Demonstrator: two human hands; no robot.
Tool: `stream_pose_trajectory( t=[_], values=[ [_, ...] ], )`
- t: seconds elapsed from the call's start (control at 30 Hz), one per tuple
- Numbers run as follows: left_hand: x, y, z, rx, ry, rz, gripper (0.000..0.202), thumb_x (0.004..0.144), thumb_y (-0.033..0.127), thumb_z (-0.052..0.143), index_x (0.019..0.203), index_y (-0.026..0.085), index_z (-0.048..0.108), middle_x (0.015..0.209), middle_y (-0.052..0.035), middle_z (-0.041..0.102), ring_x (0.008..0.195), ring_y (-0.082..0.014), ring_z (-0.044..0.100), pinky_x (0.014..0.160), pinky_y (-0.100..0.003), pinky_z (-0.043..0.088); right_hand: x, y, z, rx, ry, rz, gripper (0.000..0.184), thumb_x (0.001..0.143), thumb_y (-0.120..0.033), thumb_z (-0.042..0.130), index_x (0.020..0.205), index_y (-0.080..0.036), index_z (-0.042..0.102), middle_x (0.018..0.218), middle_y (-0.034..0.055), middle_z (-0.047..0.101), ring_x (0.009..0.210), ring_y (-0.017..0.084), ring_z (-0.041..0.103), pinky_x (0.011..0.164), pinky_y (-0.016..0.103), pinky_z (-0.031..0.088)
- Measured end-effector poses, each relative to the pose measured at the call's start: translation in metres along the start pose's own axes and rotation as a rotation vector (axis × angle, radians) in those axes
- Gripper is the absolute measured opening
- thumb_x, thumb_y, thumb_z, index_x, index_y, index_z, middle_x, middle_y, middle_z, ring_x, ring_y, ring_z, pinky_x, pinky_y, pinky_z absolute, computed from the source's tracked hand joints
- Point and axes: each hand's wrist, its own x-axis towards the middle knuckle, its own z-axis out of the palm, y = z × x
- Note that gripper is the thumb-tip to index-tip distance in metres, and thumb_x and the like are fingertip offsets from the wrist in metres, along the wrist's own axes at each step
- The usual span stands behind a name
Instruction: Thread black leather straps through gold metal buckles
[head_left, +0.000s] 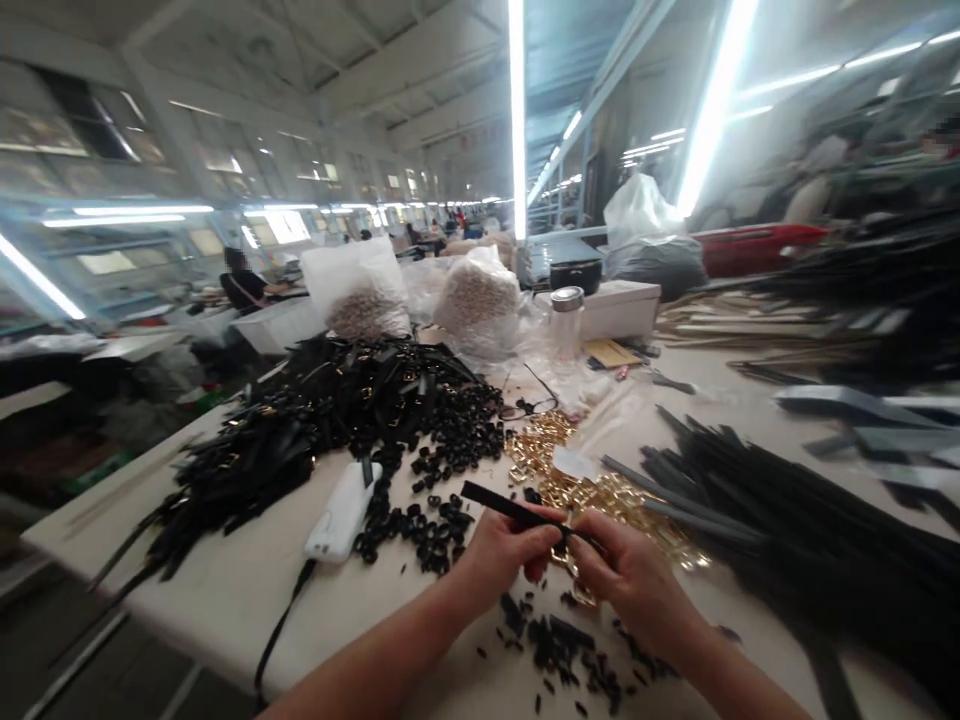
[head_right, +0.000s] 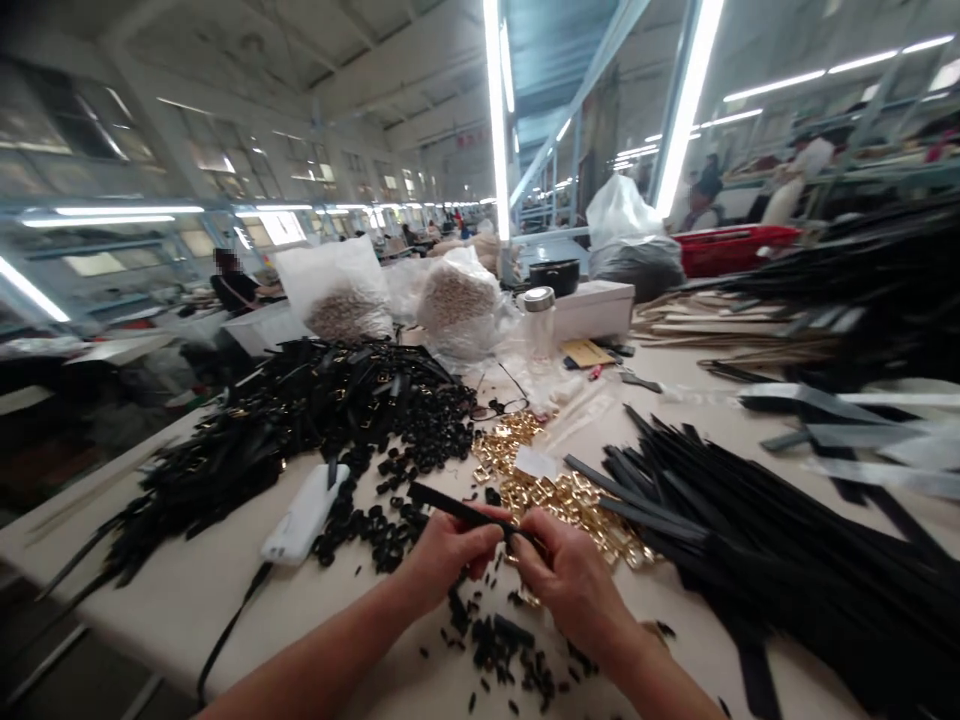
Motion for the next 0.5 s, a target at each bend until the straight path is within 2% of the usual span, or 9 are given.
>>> stream_pose_trajectory(
  t=[0.13, 0.23, 0.3, 0.4, 0.5],
  values=[
    [-0.0017, -0.0003, -0.0005, -0.025, -0.082, -0.006, 0.043, 0.065, 0.042, 0.077, 0.098, 0.014, 0.074, 0.053, 0.0027, 0.055, 0.040, -0.0065, 0.046, 0.039, -0.019, 0.034, -0.0011, 0.0025, 0.0007, 0.083, -0.089, 0.043, 0.032, 0.091, -0.049, 0.046, 0.096, -0.022, 0.063, 0.059, -0.0014, 0.057, 0.050, 0.016, 0.053, 0.049, 0.026, 0.044],
    [-0.0037, 0.0004, -0.0014, -0.023, -0.123, 0.000, 0.045, 0.065, 0.045, 0.077, 0.097, 0.014, 0.074, 0.055, 0.0019, 0.056, 0.040, -0.0065, 0.047, 0.039, -0.019, 0.036, -0.0015, 0.0016, 0.0004, 0.094, -0.102, 0.046, 0.036, 0.090, -0.051, 0.048, 0.109, -0.024, 0.063, 0.060, -0.0001, 0.058, 0.051, 0.017, 0.054, 0.049, 0.027, 0.045],
    [-0.0029, 0.0002, -0.0025, -0.031, -0.122, 0.018, 0.045, 0.066, 0.048, 0.076, 0.095, 0.013, 0.075, 0.055, 0.0009, 0.057, 0.039, -0.0067, 0.048, 0.039, -0.020, 0.037, -0.0010, 0.0018, -0.0003, 0.121, -0.104, 0.039, 0.038, 0.089, -0.052, 0.050, 0.111, -0.024, 0.063, 0.061, 0.0009, 0.058, 0.051, 0.017, 0.054, 0.048, 0.027, 0.045],
    [-0.0005, 0.0000, -0.0026, -0.076, -0.072, 0.056, 0.046, 0.064, 0.045, 0.078, 0.097, 0.013, 0.074, 0.060, -0.0014, 0.062, 0.044, -0.0079, 0.051, 0.043, -0.021, 0.041, -0.0002, 0.0029, -0.0028, 0.127, -0.124, 0.010, 0.035, 0.088, -0.054, 0.049, 0.095, -0.024, 0.066, 0.060, 0.0022, 0.058, 0.049, 0.017, 0.053, 0.046, 0.026, 0.044],
    [0.0003, 0.0019, -0.0003, -0.162, 0.030, 0.087, 0.043, 0.055, 0.038, 0.085, 0.088, 0.013, 0.074, 0.065, -0.0033, 0.066, 0.051, -0.0099, 0.056, 0.051, -0.023, 0.046, 0.0002, 0.0025, -0.0071, -0.008, -0.112, -0.052, 0.034, 0.089, -0.053, 0.048, 0.079, -0.024, 0.063, 0.055, 0.0005, 0.056, 0.047, 0.015, 0.052, 0.045, 0.024, 0.043]
  ],
)
